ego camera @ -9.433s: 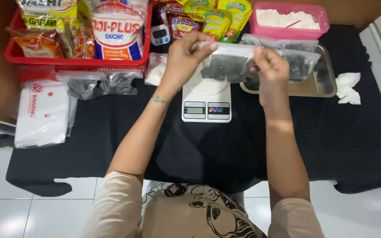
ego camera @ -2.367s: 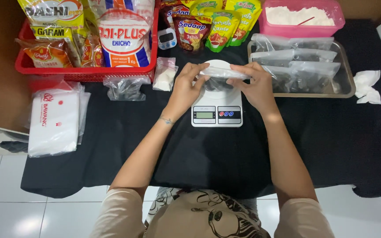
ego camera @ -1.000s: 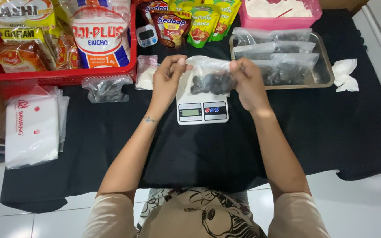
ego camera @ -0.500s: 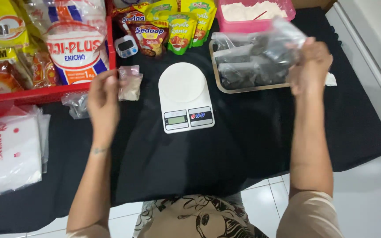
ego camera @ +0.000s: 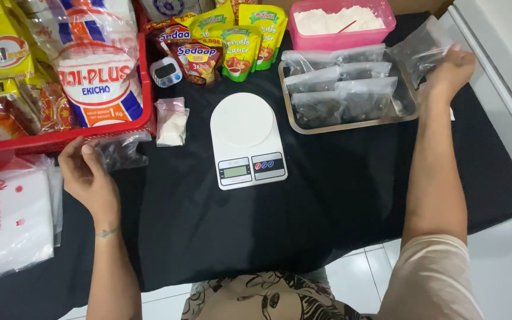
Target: Packaging and weighing small food items into plastic bags
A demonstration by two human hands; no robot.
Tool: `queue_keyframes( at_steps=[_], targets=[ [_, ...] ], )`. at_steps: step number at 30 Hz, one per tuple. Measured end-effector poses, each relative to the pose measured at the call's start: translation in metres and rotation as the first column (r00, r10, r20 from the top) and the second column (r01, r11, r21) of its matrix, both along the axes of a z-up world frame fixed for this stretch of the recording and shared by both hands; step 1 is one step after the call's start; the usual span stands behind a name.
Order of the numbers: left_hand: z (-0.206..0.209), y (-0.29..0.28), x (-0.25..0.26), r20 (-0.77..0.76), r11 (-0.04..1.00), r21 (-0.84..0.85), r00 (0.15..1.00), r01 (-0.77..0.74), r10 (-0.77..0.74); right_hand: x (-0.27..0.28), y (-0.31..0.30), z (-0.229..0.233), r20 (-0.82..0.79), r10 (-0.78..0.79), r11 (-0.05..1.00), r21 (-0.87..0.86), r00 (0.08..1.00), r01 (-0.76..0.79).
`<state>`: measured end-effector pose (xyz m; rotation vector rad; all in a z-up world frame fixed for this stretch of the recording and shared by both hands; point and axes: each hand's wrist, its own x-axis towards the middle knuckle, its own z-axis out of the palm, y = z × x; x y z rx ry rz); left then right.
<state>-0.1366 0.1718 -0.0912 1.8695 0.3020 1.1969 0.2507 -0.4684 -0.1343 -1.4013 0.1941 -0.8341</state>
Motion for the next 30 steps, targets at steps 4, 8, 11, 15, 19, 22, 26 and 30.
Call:
queue_keyframes(
  at_steps=[4,8,11,15,19,22,26,30],
  targets=[
    [-0.009,0.007,0.003,0.015,1.000,-0.008,1.000,-0.001,0.001,0.017,-0.005,-0.023,-0.048,-0.092,0.970,-0.229,0.995,0.079],
    [-0.009,0.007,0.002,-0.002,1.000,-0.024,1.000,0.009,-0.009,0.008,0.013,-0.022,-0.033,-0.140,0.928,-0.352,0.990,0.120],
    [-0.009,0.007,0.001,-0.011,1.000,-0.028,1.000,0.006,-0.006,-0.006,0.028,-0.014,-0.083,-0.116,0.921,-0.381,0.990,0.076],
    [-0.007,0.008,-0.002,-0.054,0.999,0.028,0.998,-0.042,0.044,0.001,0.024,-0.033,-0.017,-0.156,0.778,-0.618,0.988,0.113],
    [-0.011,0.011,0.000,-0.026,0.999,-0.032,1.000,0.001,-0.002,0.014,0.009,-0.054,0.071,-0.156,0.677,-0.718,0.985,0.159],
    [-0.007,0.008,-0.002,-0.055,1.000,-0.018,0.998,-0.013,0.012,0.026,-0.008,-0.073,-0.091,-0.178,0.642,-0.765,0.980,0.046],
    [-0.008,0.012,-0.002,-0.045,1.000,-0.017,0.999,-0.022,0.021,0.043,-0.032,-0.086,-0.136,-0.266,0.666,-0.741,0.954,0.080],
    [-0.018,0.022,0.000,-0.001,0.999,-0.036,1.000,-0.001,0.001,0.034,-0.034,-0.070,-0.183,-0.066,0.915,-0.403,0.981,-0.014]
  ],
)
